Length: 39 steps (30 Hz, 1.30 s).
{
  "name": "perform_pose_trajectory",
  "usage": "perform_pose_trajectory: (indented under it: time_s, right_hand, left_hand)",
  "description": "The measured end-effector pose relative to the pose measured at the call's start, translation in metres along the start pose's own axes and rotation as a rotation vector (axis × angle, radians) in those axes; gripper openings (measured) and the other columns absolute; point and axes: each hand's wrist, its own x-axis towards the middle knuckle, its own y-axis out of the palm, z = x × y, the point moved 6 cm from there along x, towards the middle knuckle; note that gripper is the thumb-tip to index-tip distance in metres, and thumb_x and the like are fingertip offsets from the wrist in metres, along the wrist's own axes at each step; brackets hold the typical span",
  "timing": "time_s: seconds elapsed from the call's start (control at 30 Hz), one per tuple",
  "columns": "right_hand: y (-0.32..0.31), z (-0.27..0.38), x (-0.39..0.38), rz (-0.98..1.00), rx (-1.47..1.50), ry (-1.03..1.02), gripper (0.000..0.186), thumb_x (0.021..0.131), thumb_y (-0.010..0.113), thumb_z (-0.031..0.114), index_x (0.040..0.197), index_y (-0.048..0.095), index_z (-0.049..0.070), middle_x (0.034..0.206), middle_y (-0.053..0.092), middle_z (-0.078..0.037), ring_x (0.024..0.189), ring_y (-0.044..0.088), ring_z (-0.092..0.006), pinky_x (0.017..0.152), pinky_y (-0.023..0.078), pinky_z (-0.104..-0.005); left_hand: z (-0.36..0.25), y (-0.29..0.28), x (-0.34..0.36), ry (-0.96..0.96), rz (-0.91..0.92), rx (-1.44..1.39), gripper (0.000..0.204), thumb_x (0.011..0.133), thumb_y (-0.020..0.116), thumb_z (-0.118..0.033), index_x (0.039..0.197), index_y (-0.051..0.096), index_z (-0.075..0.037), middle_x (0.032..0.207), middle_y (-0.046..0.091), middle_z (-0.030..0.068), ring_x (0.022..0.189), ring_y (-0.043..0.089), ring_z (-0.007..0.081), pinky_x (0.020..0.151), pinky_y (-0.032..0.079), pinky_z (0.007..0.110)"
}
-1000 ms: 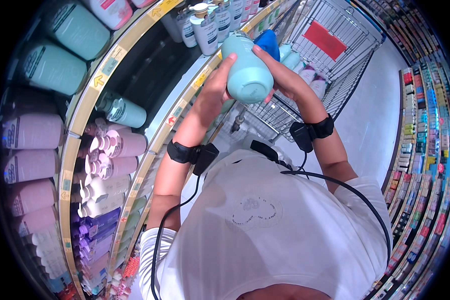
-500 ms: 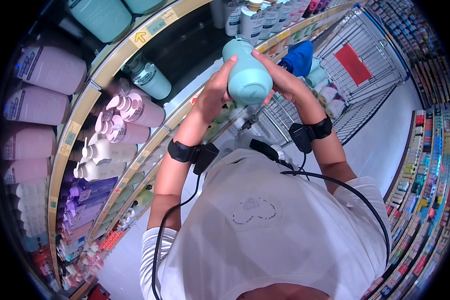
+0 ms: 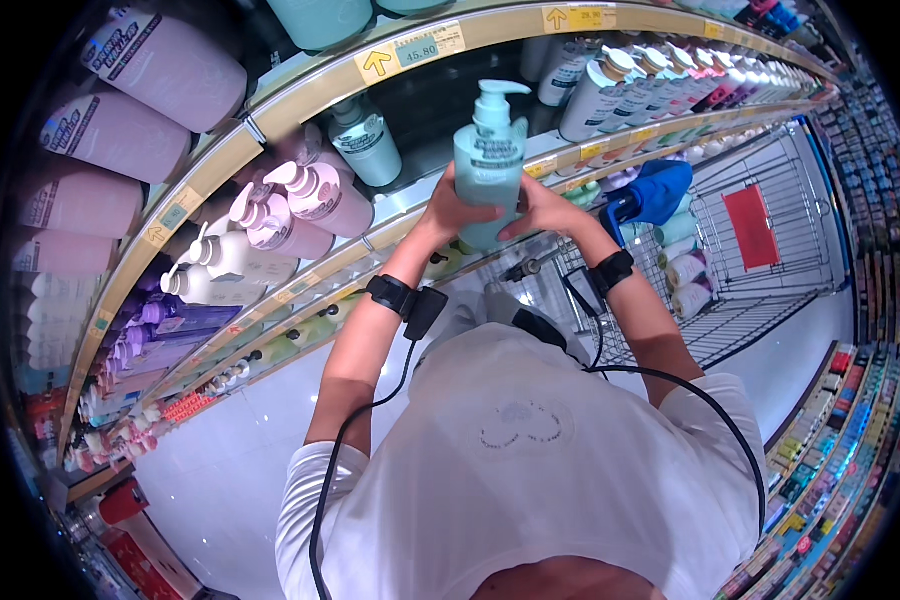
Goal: The person repeatedly picks up bottles of liquid soap from a shopping cart and places them onto a store shelf. They handle multiple bottles of different colors, including blue, green, and purple, arranging them in rows on the shelf.
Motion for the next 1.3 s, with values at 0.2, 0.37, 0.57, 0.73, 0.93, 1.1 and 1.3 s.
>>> perform_pose_trajectory:
  time_s: [0.2, 0.37, 0.57, 0.73, 0.93, 1.1, 1.3]
  right_hand:
    - [0.0, 0.002, 0.036, 0.015, -0.346, -0.107, 0.077, 0.053, 0.086, 0.007, 0.121, 0.05, 0.004, 0.116, 0.059, -0.01, 0.109, 0.055, -0.022, 0.094, 0.046, -0.0377]
    - [0.009, 0.011, 0.077, 0.025, -0.349, -0.471, 0.072, 0.056, 0.084, 0.007, 0.119, 0.051, 0.003, 0.114, 0.06, -0.008, 0.106, 0.057, -0.0209, 0.093, 0.046, -0.0361]
    - [0.03, -0.029, 0.123, 0.025, -0.062, -0.224, 0.08, 0.053, 0.085, 0.007, 0.123, 0.047, 0.004, 0.113, 0.058, -0.007, 0.107, 0.055, -0.0211, 0.093, 0.046, -0.0353]
    - [0.043, -0.032, 0.129, -0.178, -0.446, -0.496, 0.089, 0.046, 0.087, 0.017, 0.124, 0.047, 0.004, 0.121, 0.05, -0.014, 0.118, 0.046, -0.0313, 0.098, 0.041, -0.0387]
    - [0.053, -0.027, 0.133, -0.189, -0.6, -0.5, 0.084, 0.045, 0.085, 0.017, 0.12, 0.049, 0.003, 0.115, 0.053, -0.014, 0.114, 0.048, -0.0323, 0.095, 0.043, -0.0392]
    - [0.05, -0.023, 0.131, -0.253, -0.518, -0.584, 0.081, 0.046, 0.084, 0.017, 0.118, 0.05, 0.002, 0.114, 0.054, -0.014, 0.113, 0.049, -0.032, 0.094, 0.043, -0.0381]
    - [0.031, -0.018, 0.127, -0.293, -0.489, -0.495, 0.082, 0.046, 0.085, 0.015, 0.118, 0.05, 0.002, 0.114, 0.055, -0.013, 0.114, 0.047, -0.0309, 0.096, 0.042, -0.0371]
  left_hand:
    - [0.014, -0.041, -0.005, -0.034, -0.169, 0.48, 0.102, 0.045, 0.088, -0.018, 0.135, 0.039, -0.009, 0.129, 0.047, 0.0112, 0.122, 0.043, 0.0267, 0.104, 0.036, 0.038]
    - [-0.016, -0.055, -0.015, 0.275, -0.329, 0.643, 0.102, 0.055, 0.082, -0.011, 0.142, 0.028, -0.009, 0.137, 0.036, 0.017, 0.129, 0.036, 0.0321, 0.108, 0.03, 0.04]
    - [0.036, -0.083, -0.056, 0.125, -0.661, 0.415, 0.095, 0.074, 0.072, -0.013, 0.146, 0.011, -0.002, 0.144, 0.024, 0.0227, 0.135, 0.028, 0.0326, 0.109, 0.027, 0.041]
    - [0.058, -0.087, -0.076, 0.084, -0.795, 0.232, 0.087, 0.081, 0.068, -0.01, 0.144, 0.009, 0.007, 0.145, 0.023, 0.0233, 0.135, 0.028, 0.0299, 0.109, 0.028, 0.04]
    - [0.065, -0.085, -0.078, 0.114, -0.78, 0.141, 0.085, 0.081, 0.066, -0.003, 0.144, 0.009, 0.007, 0.148, 0.021, 0.0218, 0.137, 0.025, 0.0284, 0.109, 0.027, 0.037]
    - [0.049, -0.092, -0.075, 0.16, -0.861, 0.18, 0.076, 0.09, 0.054, -0.022, 0.146, 0.009, 0.004, 0.151, 0.013, 0.022, 0.14, 0.016, 0.0281, 0.113, 0.015, 0.036]
    - [0.042, -0.129, -0.041, 0.152, -1.072, 0.275, 0.074, 0.095, 0.038, -0.043, 0.147, 0.008, 0.001, 0.154, 0.006, 0.0192, 0.143, 0.005, 0.0305, 0.114, 0.006, 0.037]
